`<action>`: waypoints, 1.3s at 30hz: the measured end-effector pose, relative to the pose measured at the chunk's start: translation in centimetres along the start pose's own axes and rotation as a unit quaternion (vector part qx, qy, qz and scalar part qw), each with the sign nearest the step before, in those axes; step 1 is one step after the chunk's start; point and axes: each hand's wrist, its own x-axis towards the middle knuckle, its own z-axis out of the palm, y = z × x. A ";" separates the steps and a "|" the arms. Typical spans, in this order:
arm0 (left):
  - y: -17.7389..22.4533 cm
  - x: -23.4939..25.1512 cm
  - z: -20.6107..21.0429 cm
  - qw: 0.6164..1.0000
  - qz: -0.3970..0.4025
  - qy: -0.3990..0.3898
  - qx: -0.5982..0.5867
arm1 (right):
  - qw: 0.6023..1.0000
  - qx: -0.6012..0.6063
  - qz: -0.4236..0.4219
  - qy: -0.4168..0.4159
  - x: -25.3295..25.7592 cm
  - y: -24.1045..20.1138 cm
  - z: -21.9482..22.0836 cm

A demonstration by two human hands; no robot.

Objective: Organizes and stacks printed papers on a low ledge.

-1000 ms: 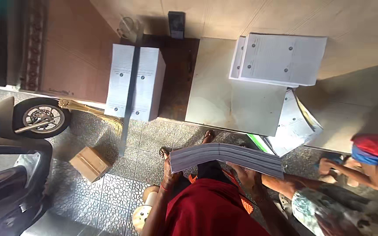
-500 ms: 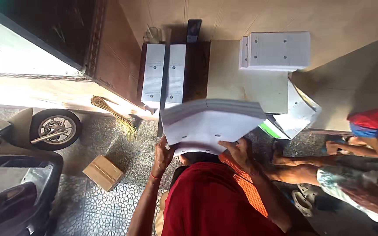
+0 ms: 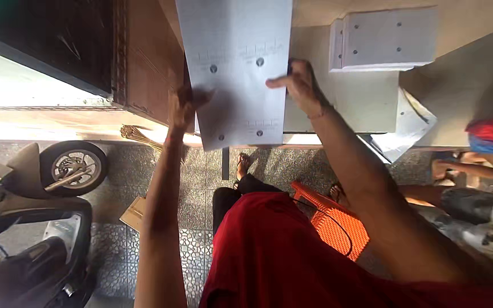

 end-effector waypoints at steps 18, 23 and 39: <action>-7.8 9.8 -1.3 0.988 -0.125 -0.092 -0.029 | 0.962 -0.037 0.268 0.026 10.0 2.0 6.5; -8.9 11.0 -1.2 0.982 -0.163 -0.096 -0.015 | 0.957 -0.045 0.287 0.027 10.0 2.1 6.7; -10.2 11.8 -0.8 0.980 -0.161 -0.110 -0.037 | 0.958 0.003 0.284 0.030 10.4 3.6 7.0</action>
